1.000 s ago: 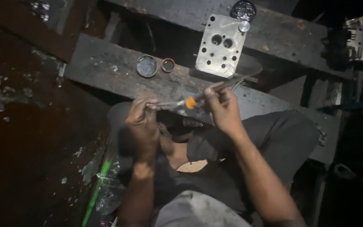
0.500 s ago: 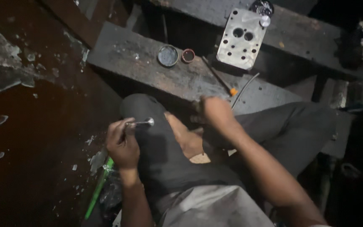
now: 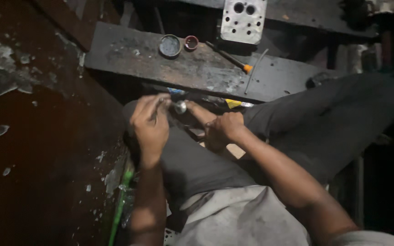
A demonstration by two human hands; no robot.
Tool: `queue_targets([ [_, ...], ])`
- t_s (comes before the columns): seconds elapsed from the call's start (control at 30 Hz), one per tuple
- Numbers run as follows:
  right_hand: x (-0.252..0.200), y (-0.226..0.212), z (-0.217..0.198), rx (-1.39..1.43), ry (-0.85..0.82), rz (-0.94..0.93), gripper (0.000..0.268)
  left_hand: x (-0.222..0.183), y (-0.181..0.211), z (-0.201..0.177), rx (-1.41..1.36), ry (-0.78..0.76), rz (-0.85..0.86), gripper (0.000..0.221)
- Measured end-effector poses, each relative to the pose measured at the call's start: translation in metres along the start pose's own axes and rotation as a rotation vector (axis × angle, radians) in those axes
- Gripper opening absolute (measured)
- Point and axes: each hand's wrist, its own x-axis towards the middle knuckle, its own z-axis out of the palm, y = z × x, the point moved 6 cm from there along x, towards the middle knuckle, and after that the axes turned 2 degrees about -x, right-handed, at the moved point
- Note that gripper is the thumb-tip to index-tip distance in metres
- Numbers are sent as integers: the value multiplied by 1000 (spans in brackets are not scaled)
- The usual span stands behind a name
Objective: The person cleans and works on a metal engine component on a workbench, applying a substance to a rod and then cleaning it with a cloth.
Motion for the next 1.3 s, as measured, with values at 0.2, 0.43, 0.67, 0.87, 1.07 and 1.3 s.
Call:
queue_targets([
  [0.2, 45, 61, 23, -136, -387, 440, 50, 42, 3, 48, -166, 57, -44, 15],
  [0.43, 64, 56, 69, 225, -43, 360, 34, 88, 29, 99, -339, 14, 123, 17],
  [0.67, 1, 28, 89, 376, 416, 556, 42, 106, 15, 49, -238, -28, 193, 18],
  [0.87, 12, 42, 105, 496, 307, 508, 61, 64, -17, -12, -52, 86, -101, 20],
  [1.07, 12, 53, 84, 495, 158, 566, 64, -49, -25, -79, 310, 266, -364, 23],
  [1.3, 4, 57, 59, 540, 139, 518, 57, -71, -107, -28, 8, 380, -756, 21],
])
